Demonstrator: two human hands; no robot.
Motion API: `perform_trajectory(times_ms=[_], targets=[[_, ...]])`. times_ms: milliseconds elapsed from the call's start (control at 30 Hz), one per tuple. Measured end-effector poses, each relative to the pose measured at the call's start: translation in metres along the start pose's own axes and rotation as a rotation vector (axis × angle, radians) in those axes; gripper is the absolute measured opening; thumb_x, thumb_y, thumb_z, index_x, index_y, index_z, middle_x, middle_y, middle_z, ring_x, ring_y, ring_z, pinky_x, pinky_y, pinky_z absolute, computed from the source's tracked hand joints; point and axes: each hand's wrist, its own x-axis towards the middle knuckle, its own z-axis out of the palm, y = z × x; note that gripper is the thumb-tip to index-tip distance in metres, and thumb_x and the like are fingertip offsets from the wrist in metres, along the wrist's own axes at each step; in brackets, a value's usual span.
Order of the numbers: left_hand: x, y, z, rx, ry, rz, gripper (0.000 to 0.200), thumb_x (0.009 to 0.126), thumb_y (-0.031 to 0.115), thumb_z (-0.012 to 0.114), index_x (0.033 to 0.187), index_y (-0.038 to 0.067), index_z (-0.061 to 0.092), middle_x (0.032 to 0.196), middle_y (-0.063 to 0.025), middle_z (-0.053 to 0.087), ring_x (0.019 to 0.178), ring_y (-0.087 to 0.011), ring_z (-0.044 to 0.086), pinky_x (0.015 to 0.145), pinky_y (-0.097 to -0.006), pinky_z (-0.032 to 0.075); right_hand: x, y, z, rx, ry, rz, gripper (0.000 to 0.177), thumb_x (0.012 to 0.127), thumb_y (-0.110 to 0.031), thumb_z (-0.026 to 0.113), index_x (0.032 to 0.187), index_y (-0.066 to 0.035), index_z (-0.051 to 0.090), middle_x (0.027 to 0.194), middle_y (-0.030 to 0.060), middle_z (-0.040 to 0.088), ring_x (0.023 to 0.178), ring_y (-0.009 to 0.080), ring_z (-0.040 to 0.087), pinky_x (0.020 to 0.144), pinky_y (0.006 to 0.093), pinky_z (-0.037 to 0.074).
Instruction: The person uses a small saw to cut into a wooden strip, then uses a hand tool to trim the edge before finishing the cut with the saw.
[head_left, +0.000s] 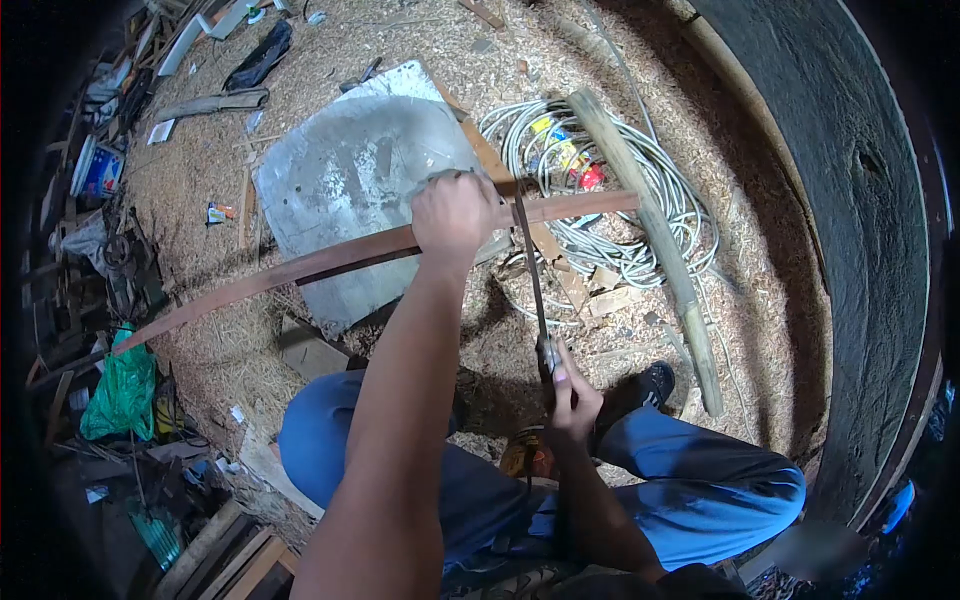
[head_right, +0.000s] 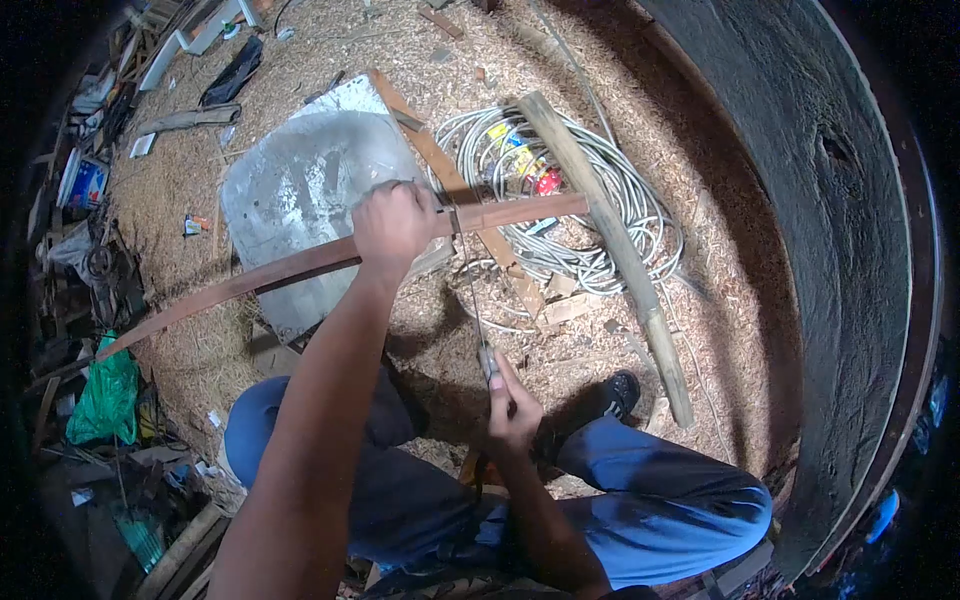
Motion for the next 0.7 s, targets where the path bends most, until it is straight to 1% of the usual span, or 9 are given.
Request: perform_trajectory(times_ms=[67, 133, 267, 333, 367, 533, 633, 667, 700], targets=[[0.001, 0.003, -0.003, 0.021, -0.001, -0.005, 0.036, 0.092, 0.027, 0.056, 0.076, 0.001, 0.075, 0.082, -0.0206, 0.072, 0.074, -0.0392, 0.070, 0.074, -0.0495, 0.056, 0.026, -0.026, 0.008, -0.030, -0.005, -0.033, 0.037, 0.103, -0.010, 0.051, 0.134, 0.010, 0.057, 0.130, 0.0250, 0.064, 0.124, 0.0273, 0.061, 0.109, 0.0362, 0.041], [0.001, 0.003, -0.003, 0.011, 0.006, -0.002, 0.035, 0.092, 0.026, 0.056, 0.076, 0.001, 0.075, 0.083, -0.0206, 0.072, 0.074, -0.0392, 0.070, 0.075, -0.0494, 0.056, 0.056, -0.050, 0.020, 0.068, -0.071, 0.133, 0.036, 0.104, -0.009, 0.050, 0.134, 0.009, 0.058, 0.131, 0.0238, 0.064, 0.123, 0.0263, 0.061, 0.109, 0.0352, 0.041], [-0.002, 0.002, 0.001, 0.021, 0.014, -0.007, 0.033, 0.090, 0.025, 0.057, 0.075, 0.002, 0.076, 0.080, -0.0166, 0.073, 0.076, -0.0344, 0.072, 0.077, -0.0456, 0.057, 0.052, -0.034, 0.021, 0.033, -0.086, 0.119, 0.036, 0.105, -0.010, 0.049, 0.135, 0.009, 0.057, 0.131, 0.0229, 0.064, 0.124, 0.0251, 0.061, 0.108, 0.0346, 0.042], [0.000, 0.003, -0.002, 0.005, 0.004, -0.009, 0.034, 0.091, 0.026, 0.057, 0.076, 0.002, 0.075, 0.082, -0.0189, 0.072, 0.075, -0.0370, 0.071, 0.076, -0.0474, 0.057, 0.016, -0.014, 0.010, 0.019, -0.023, -0.106, 0.037, 0.105, -0.012, 0.050, 0.135, 0.009, 0.056, 0.131, 0.0236, 0.064, 0.124, 0.0252, 0.060, 0.107, 0.0344, 0.043], [0.000, 0.002, -0.003, -0.010, -0.012, -0.009, 0.035, 0.091, 0.027, 0.056, 0.077, 0.001, 0.075, 0.083, -0.0212, 0.072, 0.074, -0.0396, 0.070, 0.075, -0.0491, 0.056, 0.007, -0.014, 0.006, 0.019, -0.026, -0.103, 0.037, 0.105, -0.012, 0.050, 0.135, 0.009, 0.056, 0.131, 0.0236, 0.064, 0.124, 0.0252, 0.060, 0.107, 0.0344, 0.043], [0.001, 0.002, -0.002, 0.028, -0.003, -0.005, 0.034, 0.091, 0.026, 0.056, 0.077, 0.002, 0.075, 0.082, -0.0194, 0.072, 0.073, -0.0393, 0.070, 0.074, -0.0491, 0.056, 0.037, -0.048, 0.014, 0.010, -0.026, -0.038, 0.036, 0.104, -0.013, 0.053, 0.133, 0.007, 0.059, 0.127, 0.0222, 0.067, 0.118, 0.0235, 0.063, 0.104, 0.0338, 0.045], [-0.003, -0.001, 0.004, 0.007, 0.042, 0.016, 0.033, 0.091, 0.025, 0.056, 0.076, 0.002, 0.075, 0.081, -0.0188, 0.072, 0.071, -0.0395, 0.070, 0.073, -0.0493, 0.056, 0.075, -0.063, 0.027, 0.048, -0.108, 0.266, 0.037, 0.105, -0.011, 0.051, 0.139, 0.004, 0.055, 0.134, 0.0182, 0.064, 0.121, 0.0198, 0.061, 0.104, 0.0304, 0.044], [-0.002, -0.001, 0.006, -0.010, 0.058, 0.021, 0.033, 0.091, 0.025, 0.056, 0.075, 0.002, 0.074, 0.081, -0.0187, 0.072, 0.071, -0.0397, 0.069, 0.072, -0.0494, 0.056, 0.069, -0.060, 0.025, 0.048, -0.100, 0.268, 0.037, 0.105, -0.011, 0.051, 0.139, 0.004, 0.055, 0.134, 0.0182, 0.064, 0.121, 0.0198, 0.061, 0.104, 0.0304, 0.044], [-0.001, 0.000, 0.006, -0.011, 0.057, 0.024, 0.033, 0.091, 0.025, 0.056, 0.075, 0.002, 0.074, 0.081, -0.0187, 0.072, 0.071, -0.0397, 0.069, 0.072, -0.0494, 0.056, 0.057, -0.051, 0.023, 0.059, -0.096, 0.117, 0.038, 0.105, -0.008, 0.050, 0.140, 0.005, 0.053, 0.136, 0.0183, 0.062, 0.122, 0.0201, 0.060, 0.105, 0.0306, 0.043]])
